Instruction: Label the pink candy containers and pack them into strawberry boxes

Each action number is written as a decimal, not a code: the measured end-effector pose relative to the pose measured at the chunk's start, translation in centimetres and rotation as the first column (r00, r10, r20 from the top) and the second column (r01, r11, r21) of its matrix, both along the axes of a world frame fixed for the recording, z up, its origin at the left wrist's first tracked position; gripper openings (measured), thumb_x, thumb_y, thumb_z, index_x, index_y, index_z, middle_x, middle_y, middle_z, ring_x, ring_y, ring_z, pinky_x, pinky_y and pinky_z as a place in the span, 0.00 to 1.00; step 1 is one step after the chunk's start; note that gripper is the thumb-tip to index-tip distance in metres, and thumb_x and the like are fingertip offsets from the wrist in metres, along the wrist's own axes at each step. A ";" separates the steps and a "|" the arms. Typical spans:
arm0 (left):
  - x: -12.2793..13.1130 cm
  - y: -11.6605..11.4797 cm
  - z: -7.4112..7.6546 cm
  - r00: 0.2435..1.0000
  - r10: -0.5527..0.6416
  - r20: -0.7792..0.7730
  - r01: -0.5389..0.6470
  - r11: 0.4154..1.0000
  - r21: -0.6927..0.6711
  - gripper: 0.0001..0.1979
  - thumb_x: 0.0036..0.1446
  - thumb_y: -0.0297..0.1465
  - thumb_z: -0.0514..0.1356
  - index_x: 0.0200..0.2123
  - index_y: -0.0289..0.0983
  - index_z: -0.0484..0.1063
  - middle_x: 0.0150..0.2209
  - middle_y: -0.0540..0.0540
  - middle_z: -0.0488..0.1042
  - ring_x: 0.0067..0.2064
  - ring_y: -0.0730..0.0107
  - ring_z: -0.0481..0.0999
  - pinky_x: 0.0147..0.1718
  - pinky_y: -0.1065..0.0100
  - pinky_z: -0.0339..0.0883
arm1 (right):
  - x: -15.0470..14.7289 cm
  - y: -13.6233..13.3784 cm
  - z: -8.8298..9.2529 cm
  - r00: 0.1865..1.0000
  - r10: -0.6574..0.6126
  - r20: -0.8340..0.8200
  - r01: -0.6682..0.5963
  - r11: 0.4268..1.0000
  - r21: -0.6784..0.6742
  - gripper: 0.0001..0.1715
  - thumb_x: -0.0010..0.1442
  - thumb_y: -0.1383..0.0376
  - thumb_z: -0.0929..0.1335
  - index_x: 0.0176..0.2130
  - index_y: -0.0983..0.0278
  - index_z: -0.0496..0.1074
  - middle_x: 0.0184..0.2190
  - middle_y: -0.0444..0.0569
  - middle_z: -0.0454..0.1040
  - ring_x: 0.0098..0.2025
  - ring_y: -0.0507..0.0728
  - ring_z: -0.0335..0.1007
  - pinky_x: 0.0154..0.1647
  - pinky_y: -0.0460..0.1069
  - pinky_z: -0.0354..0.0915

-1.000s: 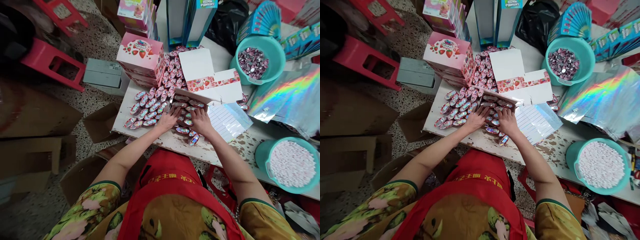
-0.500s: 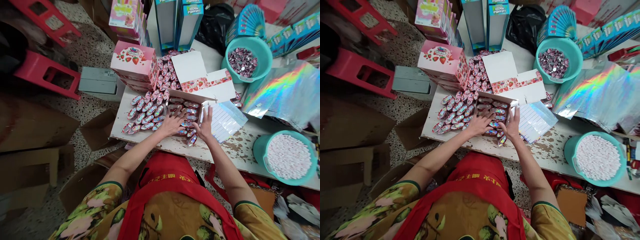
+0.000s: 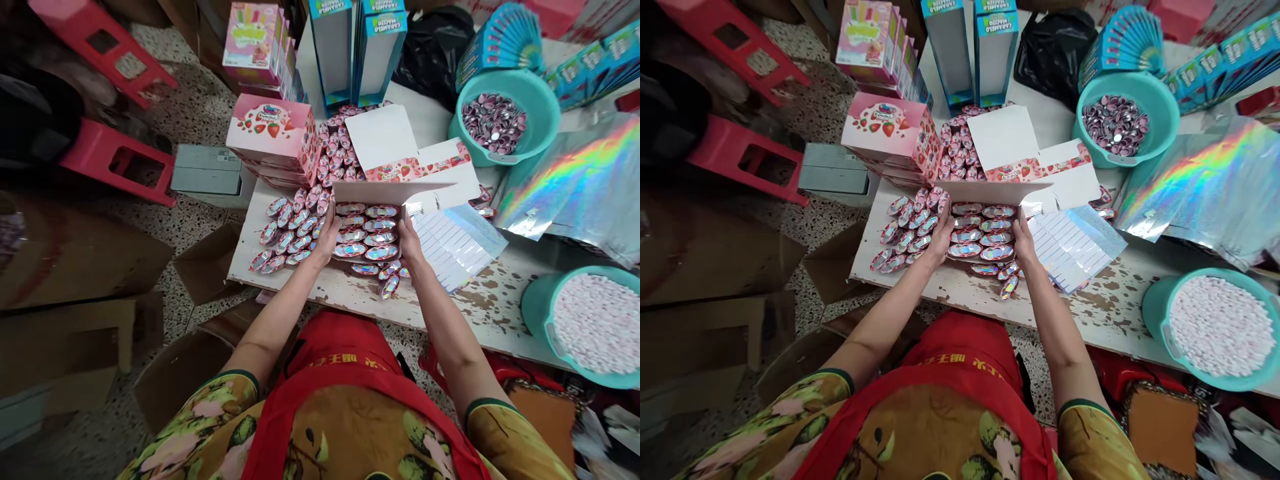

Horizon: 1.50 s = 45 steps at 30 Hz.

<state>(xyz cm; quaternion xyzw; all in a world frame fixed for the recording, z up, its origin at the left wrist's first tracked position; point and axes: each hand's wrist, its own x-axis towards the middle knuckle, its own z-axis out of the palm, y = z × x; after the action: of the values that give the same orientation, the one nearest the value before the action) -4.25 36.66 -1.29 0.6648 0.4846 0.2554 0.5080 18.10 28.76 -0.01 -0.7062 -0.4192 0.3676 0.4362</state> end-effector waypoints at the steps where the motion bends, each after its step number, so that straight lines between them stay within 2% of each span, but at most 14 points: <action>1: 0.0 0.0 -0.3 1.000 0.031 0.000 -0.031 0.999 -0.028 0.33 0.75 0.46 0.35 0.77 0.45 0.30 0.76 0.47 0.48 0.77 0.68 0.45 0.73 0.59 0.48 | 0.0 0.3 0.1 0.998 -0.028 -0.053 0.027 0.999 -0.022 0.51 0.65 0.34 0.55 0.74 0.59 0.50 0.71 0.50 0.61 0.71 0.60 0.60 0.70 0.64 0.60; 6: 0.2 0.3 -1.5 0.995 0.078 0.064 -0.074 0.995 -0.064 0.33 0.75 0.45 0.35 0.77 0.42 0.32 0.75 0.43 0.53 0.75 0.65 0.52 0.72 0.57 0.53 | -0.8 1.1 0.3 0.980 -0.046 -0.193 0.044 0.999 -0.013 0.50 0.64 0.35 0.58 0.71 0.61 0.56 0.68 0.51 0.66 0.68 0.61 0.65 0.68 0.62 0.65; 10: 0.1 -1.6 0.2 0.983 0.144 -0.109 -0.116 0.966 0.233 0.37 0.73 0.49 0.40 0.77 0.41 0.35 0.76 0.39 0.48 0.77 0.60 0.42 0.74 0.52 0.43 | -0.3 0.4 0.1 0.982 -0.113 -0.149 0.110 0.993 -0.032 0.53 0.63 0.36 0.60 0.73 0.64 0.53 0.74 0.53 0.56 0.75 0.59 0.52 0.74 0.61 0.54; 13: 1.6 -3.8 2.1 0.949 -0.020 -0.316 0.161 0.890 0.427 0.39 0.71 0.51 0.47 0.76 0.39 0.42 0.76 0.37 0.46 0.78 0.55 0.38 0.75 0.46 0.34 | 0.3 -0.8 0.0 0.979 -0.162 -0.127 0.153 0.985 -0.078 0.55 0.63 0.35 0.60 0.74 0.65 0.50 0.75 0.55 0.50 0.76 0.60 0.50 0.75 0.61 0.52; 16: 4.0 -4.8 3.1 0.832 -0.231 -0.504 0.463 0.789 0.403 0.43 0.67 0.52 0.54 0.75 0.34 0.46 0.76 0.32 0.44 0.78 0.47 0.39 0.73 0.38 0.30 | -0.5 -2.9 0.2 0.985 -0.173 -0.026 0.171 0.983 -0.060 0.56 0.63 0.34 0.59 0.73 0.67 0.51 0.75 0.57 0.52 0.76 0.60 0.49 0.75 0.60 0.50; 21: 5.5 -3.3 3.8 0.748 -0.236 -0.620 0.558 0.729 0.396 0.38 0.69 0.46 0.53 0.74 0.32 0.51 0.75 0.30 0.48 0.76 0.40 0.47 0.71 0.33 0.37 | -4.6 -7.6 0.3 0.946 -0.208 0.249 0.222 0.974 -0.033 0.50 0.67 0.40 0.58 0.73 0.69 0.51 0.73 0.63 0.54 0.75 0.63 0.51 0.74 0.64 0.52; 23: 5.7 -1.9 4.2 0.736 -0.273 -0.619 0.613 0.658 0.438 0.30 0.72 0.37 0.49 0.74 0.36 0.53 0.74 0.34 0.52 0.75 0.46 0.51 0.71 0.38 0.44 | -6.2 -9.0 0.0 0.915 -0.190 0.355 0.206 0.978 -0.008 0.48 0.69 0.43 0.57 0.74 0.69 0.47 0.73 0.65 0.53 0.75 0.64 0.50 0.74 0.65 0.52; 27: 6.4 1.5 4.4 0.606 -0.506 -0.614 0.795 0.364 0.485 0.29 0.70 0.24 0.44 0.71 0.41 0.59 0.73 0.42 0.57 0.76 0.60 0.52 0.73 0.49 0.48 | -7.7 -10.3 -1.0 0.838 -0.081 0.540 0.104 0.994 -0.014 0.46 0.71 0.48 0.57 0.75 0.71 0.42 0.74 0.69 0.50 0.77 0.67 0.42 0.74 0.69 0.51; 30: 6.2 3.5 3.7 0.562 -0.545 -0.622 0.823 0.294 0.486 0.27 0.70 0.24 0.47 0.69 0.40 0.62 0.72 0.42 0.61 0.76 0.60 0.51 0.73 0.48 0.47 | -7.6 -10.8 -1.5 0.774 0.029 0.633 0.009 0.998 -0.056 0.46 0.70 0.47 0.60 0.74 0.71 0.48 0.73 0.71 0.51 0.77 0.70 0.42 0.73 0.70 0.52; 36: 6.2 2.9 2.9 0.587 -0.518 -0.622 0.809 0.372 0.455 0.26 0.69 0.24 0.47 0.68 0.38 0.64 0.71 0.40 0.62 0.75 0.53 0.52 0.70 0.41 0.50 | -5.1 -9.5 0.0 0.711 0.138 0.690 -0.106 0.990 -0.089 0.36 0.72 0.50 0.58 0.69 0.67 0.62 0.72 0.64 0.57 0.77 0.67 0.43 0.74 0.68 0.50; 40: 3.9 1.4 3.0 0.688 -0.499 -0.527 0.725 0.513 0.460 0.26 0.69 0.25 0.48 0.66 0.42 0.67 0.70 0.45 0.65 0.75 0.55 0.55 0.71 0.43 0.51 | -3.7 -4.7 1.1 0.730 0.160 0.664 -0.130 0.987 -0.095 0.37 0.74 0.54 0.54 0.73 0.67 0.52 0.76 0.58 0.46 0.79 0.64 0.34 0.75 0.67 0.48; 42: 1.3 0.6 2.5 0.830 -0.398 -0.390 0.554 0.672 0.492 0.24 0.71 0.29 0.45 0.65 0.43 0.68 0.67 0.45 0.69 0.73 0.59 0.58 0.72 0.48 0.51 | -3.6 -2.7 1.1 0.721 0.195 0.665 -0.130 0.981 -0.146 0.41 0.72 0.52 0.56 0.75 0.69 0.45 0.77 0.60 0.40 0.79 0.67 0.31 0.74 0.70 0.48; 44: -1.1 -0.5 1.6 0.962 -0.133 -0.238 0.231 0.862 0.452 0.26 0.74 0.34 0.40 0.69 0.42 0.63 0.68 0.43 0.68 0.73 0.63 0.58 0.73 0.53 0.49 | -3.8 -1.8 0.9 0.710 0.217 0.670 -0.121 0.975 -0.187 0.44 0.72 0.50 0.57 0.75 0.68 0.42 0.77 0.61 0.38 0.79 0.69 0.30 0.72 0.73 0.48; 45: -1.7 -1.0 1.1 0.981 0.007 -0.192 0.071 0.916 0.394 0.28 0.75 0.38 0.37 0.71 0.40 0.58 0.70 0.40 0.65 0.74 0.63 0.57 0.73 0.53 0.49 | -3.9 -1.6 0.8 0.706 0.218 0.674 -0.114 0.974 -0.196 0.44 0.72 0.50 0.56 0.76 0.68 0.42 0.77 0.61 0.38 0.79 0.70 0.30 0.72 0.73 0.48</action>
<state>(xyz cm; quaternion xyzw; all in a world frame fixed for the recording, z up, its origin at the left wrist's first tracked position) -5.99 35.64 -0.17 0.7835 0.4574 0.2761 0.3172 14.18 27.12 0.74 -0.7801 -0.5866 0.1438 0.1631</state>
